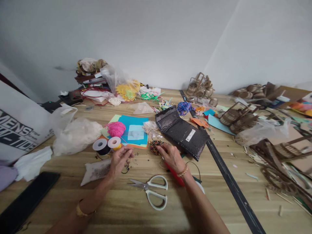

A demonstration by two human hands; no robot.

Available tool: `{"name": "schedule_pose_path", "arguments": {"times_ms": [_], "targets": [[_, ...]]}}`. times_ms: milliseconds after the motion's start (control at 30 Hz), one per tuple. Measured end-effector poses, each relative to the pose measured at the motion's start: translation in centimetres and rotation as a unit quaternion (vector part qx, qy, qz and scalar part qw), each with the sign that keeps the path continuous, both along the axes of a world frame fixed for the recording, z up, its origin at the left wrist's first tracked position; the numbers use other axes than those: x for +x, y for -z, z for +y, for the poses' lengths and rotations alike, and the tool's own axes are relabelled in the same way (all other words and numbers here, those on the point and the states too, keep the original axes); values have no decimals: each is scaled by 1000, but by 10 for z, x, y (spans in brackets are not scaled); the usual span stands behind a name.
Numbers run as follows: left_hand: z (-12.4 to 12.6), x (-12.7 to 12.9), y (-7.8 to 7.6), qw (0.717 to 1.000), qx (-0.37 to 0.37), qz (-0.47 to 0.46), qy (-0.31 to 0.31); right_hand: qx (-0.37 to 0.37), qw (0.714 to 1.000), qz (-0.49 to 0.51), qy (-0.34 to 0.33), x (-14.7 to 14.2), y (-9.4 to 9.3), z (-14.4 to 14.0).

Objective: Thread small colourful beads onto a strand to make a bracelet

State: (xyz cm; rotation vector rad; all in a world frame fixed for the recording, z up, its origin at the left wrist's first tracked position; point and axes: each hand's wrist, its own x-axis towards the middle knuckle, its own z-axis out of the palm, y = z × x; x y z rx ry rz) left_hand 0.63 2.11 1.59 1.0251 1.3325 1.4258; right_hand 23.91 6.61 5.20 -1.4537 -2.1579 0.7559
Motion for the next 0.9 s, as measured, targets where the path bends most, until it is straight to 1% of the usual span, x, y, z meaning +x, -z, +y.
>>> {"name": "schedule_pose_path", "arguments": {"times_ms": [33,67,133,167,267,300,333,367,433,467,533,600,667,733,833,900], "targets": [[-1,0,-4,1000,4,-5,-7,-30,997,69,-15,-2,-5,-3],[-2,0,-8,1000,8,-9,-8,-74,988,130,-29,-5,-10,-7],[-5,2,-14,1000,15,-14,3,-155,958,236,-43,-12,-16,-15],[-7,3,-17,1000,14,-16,22,-199,939,275,-46,-16,-17,-18],[-13,11,-22,992,-4,-43,120,-296,881,363,-67,-28,-12,-24],[-14,13,-22,987,-12,-59,152,-314,868,378,-70,-31,-9,-24],[-16,15,-22,983,-14,-75,168,-323,860,388,-71,-34,-6,-24],[-16,17,-22,982,-13,-80,169,-327,857,393,-70,-37,-4,-25],[-16,18,-20,984,-17,-55,169,-329,860,385,-68,-41,-2,-27],[-15,19,-18,985,-24,-30,169,-324,867,372,-69,-43,-2,-28],[-13,19,-12,984,-46,27,172,-291,893,333,-79,-48,-4,-34],[-11,18,-5,980,-61,65,176,-234,926,282,-92,-51,-6,-40],[-12,18,2,981,-65,72,170,-176,951,234,-102,-54,-9,-46],[-14,15,7,980,-66,54,182,-128,966,195,-115,-57,-11,-52],[-18,9,9,976,-65,24,206,-74,977,148,-136,-59,-14,-59],[-20,4,8,976,-57,22,209,-60,978,135,-144,-60,-16,-62]]}}
